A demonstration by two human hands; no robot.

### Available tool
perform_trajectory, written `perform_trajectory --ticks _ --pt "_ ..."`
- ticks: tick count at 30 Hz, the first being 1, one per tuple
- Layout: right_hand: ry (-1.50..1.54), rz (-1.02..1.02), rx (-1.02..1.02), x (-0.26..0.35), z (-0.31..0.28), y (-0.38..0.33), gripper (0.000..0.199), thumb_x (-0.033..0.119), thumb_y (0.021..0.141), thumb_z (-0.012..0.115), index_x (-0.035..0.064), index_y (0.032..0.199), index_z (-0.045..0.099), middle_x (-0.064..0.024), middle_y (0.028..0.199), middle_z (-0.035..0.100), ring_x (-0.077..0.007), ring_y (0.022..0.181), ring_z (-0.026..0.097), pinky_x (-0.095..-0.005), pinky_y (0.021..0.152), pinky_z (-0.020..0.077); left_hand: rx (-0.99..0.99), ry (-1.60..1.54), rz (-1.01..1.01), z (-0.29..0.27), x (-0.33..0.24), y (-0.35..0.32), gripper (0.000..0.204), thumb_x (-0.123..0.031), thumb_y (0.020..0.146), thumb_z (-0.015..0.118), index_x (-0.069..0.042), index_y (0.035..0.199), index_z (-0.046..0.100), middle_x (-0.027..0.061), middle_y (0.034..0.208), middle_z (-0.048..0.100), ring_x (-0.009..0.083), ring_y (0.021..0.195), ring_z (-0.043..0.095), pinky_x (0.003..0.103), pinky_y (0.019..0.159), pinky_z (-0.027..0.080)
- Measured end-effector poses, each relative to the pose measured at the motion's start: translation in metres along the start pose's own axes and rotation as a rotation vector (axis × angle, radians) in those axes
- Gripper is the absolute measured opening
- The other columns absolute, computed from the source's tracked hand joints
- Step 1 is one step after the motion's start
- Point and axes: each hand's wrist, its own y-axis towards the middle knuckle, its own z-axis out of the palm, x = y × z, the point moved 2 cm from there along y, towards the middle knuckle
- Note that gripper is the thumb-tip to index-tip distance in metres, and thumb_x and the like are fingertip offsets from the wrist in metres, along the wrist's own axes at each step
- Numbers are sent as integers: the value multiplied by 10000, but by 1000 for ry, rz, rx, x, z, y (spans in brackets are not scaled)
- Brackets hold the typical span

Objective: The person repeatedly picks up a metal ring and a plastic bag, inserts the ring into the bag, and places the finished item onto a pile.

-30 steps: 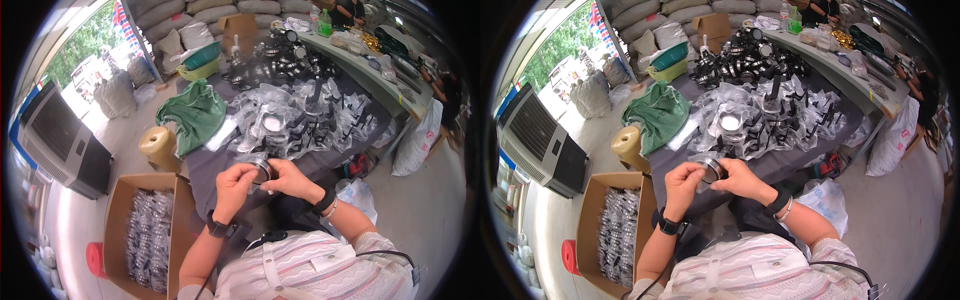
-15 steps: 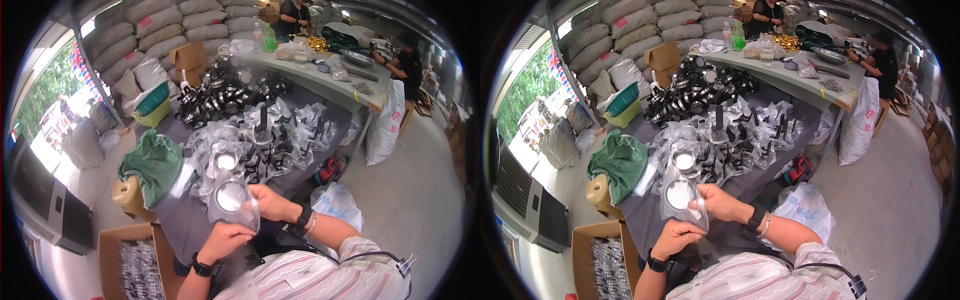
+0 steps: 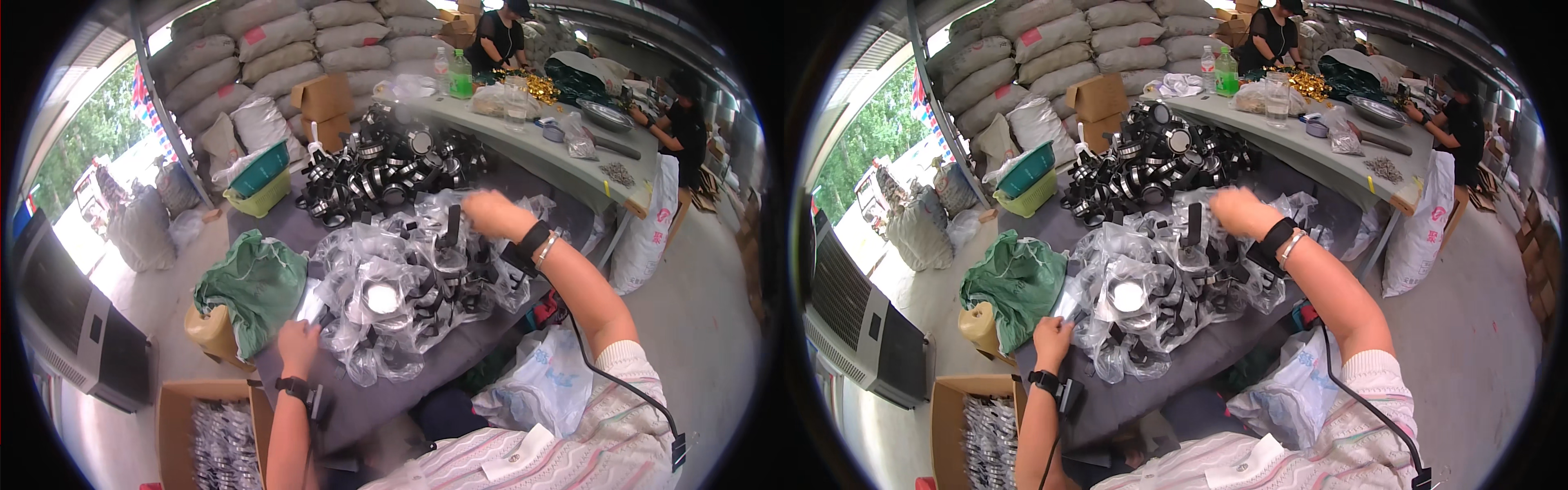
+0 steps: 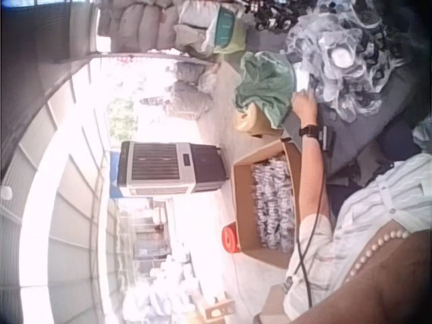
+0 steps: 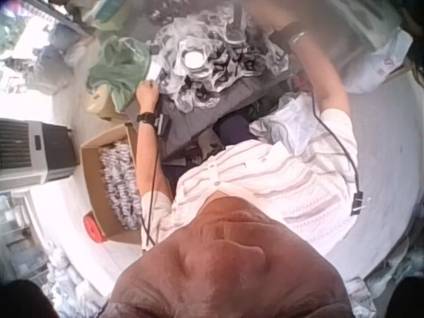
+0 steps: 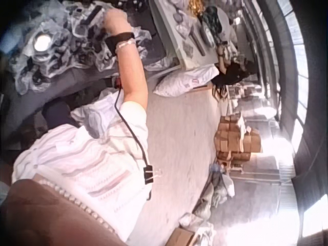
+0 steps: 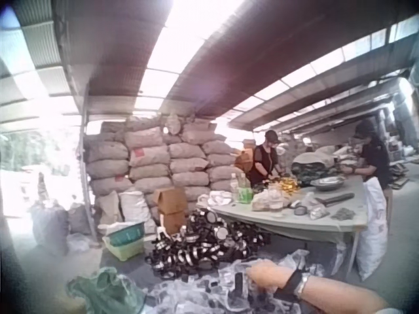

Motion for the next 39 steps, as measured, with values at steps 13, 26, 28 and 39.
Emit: perform_trajectory --ticks 13,26,28,39 --pt "139 -143 80 -9 -83 88 279 124 690 640 -12 932 616 -160 874 630 -339 854 599 -378 753 478 -105 43 -93 13 8 -3 166 -180 788 554 -48 732 639 125 744 609 327 719 583 423 656 445" --pt "242 -555 -389 96 -141 135 291 203 728 644 -9 927 627 -194 855 635 -348 834 607 -390 733 472 -107 -161 -183 13 15 1 119 -135 709 656 -28 728 608 121 706 574 293 648 561 375 596 427" --pt "491 -415 -546 93 -150 73 293 208 751 651 -1 954 621 -180 893 632 -338 847 603 -376 733 474 -118 -207 -181 15 15 3 121 -133 701 658 -31 755 620 115 707 575 282 647 561 368 599 431" --pt "781 617 -781 -9 66 -170 875 384 672 762 -32 1324 352 -250 1343 390 -359 1275 356 -382 1051 284 75 -389 203 -21 -97 -23 923 -295 609 782 -27 1360 319 235 1388 299 395 1285 286 443 1050 265"
